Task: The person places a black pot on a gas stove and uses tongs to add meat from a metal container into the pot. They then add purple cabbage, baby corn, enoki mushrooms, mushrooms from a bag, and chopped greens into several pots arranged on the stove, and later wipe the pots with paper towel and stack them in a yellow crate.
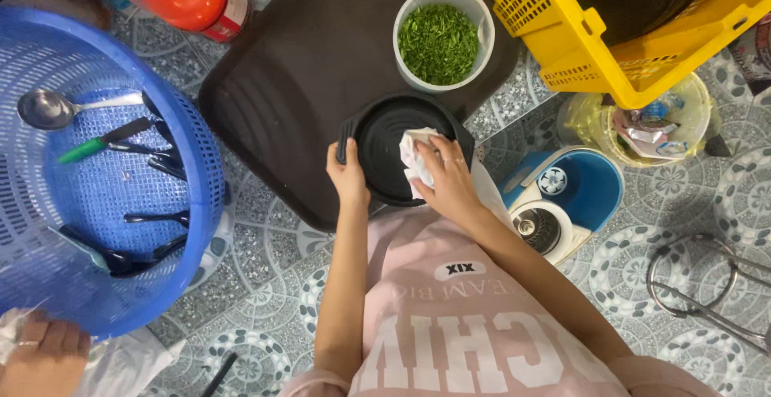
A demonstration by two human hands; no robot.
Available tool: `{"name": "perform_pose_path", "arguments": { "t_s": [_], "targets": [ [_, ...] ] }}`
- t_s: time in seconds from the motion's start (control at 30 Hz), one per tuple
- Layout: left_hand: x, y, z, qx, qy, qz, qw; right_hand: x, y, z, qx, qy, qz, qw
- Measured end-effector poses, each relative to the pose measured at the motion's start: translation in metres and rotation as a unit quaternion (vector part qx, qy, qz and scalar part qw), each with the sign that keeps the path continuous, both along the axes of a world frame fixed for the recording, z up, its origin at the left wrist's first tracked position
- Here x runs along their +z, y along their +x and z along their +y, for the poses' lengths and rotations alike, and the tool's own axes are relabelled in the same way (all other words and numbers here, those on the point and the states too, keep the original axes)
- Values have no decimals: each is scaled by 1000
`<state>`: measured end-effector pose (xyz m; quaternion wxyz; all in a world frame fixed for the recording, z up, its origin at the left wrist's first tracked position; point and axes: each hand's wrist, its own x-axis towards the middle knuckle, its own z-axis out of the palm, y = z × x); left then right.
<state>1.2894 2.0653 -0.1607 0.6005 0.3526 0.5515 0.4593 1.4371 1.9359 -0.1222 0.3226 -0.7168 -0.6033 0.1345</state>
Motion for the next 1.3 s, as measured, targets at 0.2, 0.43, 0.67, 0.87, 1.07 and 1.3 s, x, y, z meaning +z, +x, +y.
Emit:
{"name": "perform_pose_path", "arguments": {
  "t_s": [0.2,0.43,0.67,0.87,1.07,1.3],
  "targets": [
    [-8,7,2,7,48,66,997,-16,-14,2,60,-26,29,997],
    [-15,1,2,2,154,282,947,2,15,34,-100,80,-26,991],
    [-40,6,17,14,162,291,943,-2,101,72,-97,34,-93,990],
    [-48,6,46,57,184,314,930,-5,114,95,-82,72,-83,991],
    [-45,16,76,37,169,320,931,14,115,155,-35,135,-65,988],
    [-36,21,107,-28,170,387,906,36,109,249,18,162,-50,985]
  ]
}}
